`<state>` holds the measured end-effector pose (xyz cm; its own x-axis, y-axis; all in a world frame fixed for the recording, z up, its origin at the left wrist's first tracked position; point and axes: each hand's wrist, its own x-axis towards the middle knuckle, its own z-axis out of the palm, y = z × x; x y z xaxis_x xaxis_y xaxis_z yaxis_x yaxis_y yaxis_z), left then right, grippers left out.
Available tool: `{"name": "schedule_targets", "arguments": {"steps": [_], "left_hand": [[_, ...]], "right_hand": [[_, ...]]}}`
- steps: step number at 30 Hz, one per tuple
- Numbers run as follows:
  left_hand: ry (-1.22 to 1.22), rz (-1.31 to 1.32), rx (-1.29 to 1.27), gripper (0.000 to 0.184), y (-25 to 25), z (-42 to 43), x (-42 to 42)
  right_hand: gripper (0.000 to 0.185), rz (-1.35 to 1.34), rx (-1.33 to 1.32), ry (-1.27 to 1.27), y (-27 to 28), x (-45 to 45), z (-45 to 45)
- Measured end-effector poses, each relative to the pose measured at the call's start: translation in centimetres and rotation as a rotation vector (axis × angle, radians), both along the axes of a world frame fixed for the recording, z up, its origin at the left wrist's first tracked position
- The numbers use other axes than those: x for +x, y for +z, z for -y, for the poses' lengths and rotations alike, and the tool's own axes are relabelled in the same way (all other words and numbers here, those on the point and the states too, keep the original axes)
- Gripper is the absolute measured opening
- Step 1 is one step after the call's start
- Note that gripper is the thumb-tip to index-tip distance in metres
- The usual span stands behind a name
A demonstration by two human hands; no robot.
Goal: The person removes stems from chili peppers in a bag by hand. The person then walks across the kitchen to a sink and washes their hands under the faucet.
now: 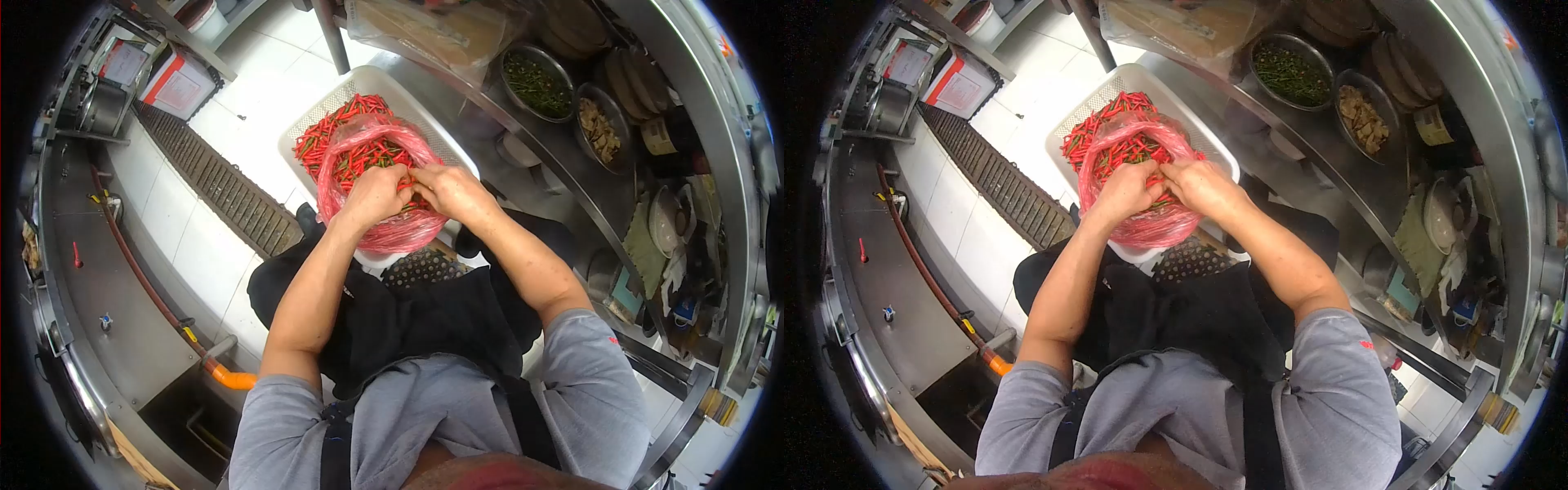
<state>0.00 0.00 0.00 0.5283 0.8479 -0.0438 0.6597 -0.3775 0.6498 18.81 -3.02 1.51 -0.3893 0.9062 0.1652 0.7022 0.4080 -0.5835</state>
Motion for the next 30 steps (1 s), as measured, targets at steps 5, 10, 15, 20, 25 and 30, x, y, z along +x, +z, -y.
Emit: {"name": "schedule_targets", "arguments": {"steps": [5, 10, 15, 20, 25, 30], "left_hand": [[-0.038, 0.102, -0.035, 0.020, 0.6, -1.2, 0.2], [-0.063, 0.074, -0.032, 0.020, 0.2, -1.1, 0.6], [-0.142, 0.193, 0.039, 0.019, 0.5, -1.1, 0.6], [-0.183, 0.311, 0.087, 0.018, 1.5, -1.0, 0.2], [-0.210, 0.366, 0.178, 0.018, 2.5, -0.9, -0.2], [0.218, 0.742, -0.237, 0.017, 1.9, -3.3, -1.2]], "right_hand": [[0.010, -0.017, -0.011, 0.028, -0.4, 0.8, -1.3], [0.009, 0.020, -0.052, 0.010, -1.0, 0.9, -0.6], [0.013, -0.100, -0.120, -0.055, 0.9, 1.2, -0.4], [0.018, -0.278, -0.444, -0.135, 2.7, 2.4, -0.6], [0.017, -0.390, -0.511, -0.149, 2.8, 2.9, 0.0], [0.018, -0.583, -0.301, -0.481, 7.2, 5.8, 0.4]]}}
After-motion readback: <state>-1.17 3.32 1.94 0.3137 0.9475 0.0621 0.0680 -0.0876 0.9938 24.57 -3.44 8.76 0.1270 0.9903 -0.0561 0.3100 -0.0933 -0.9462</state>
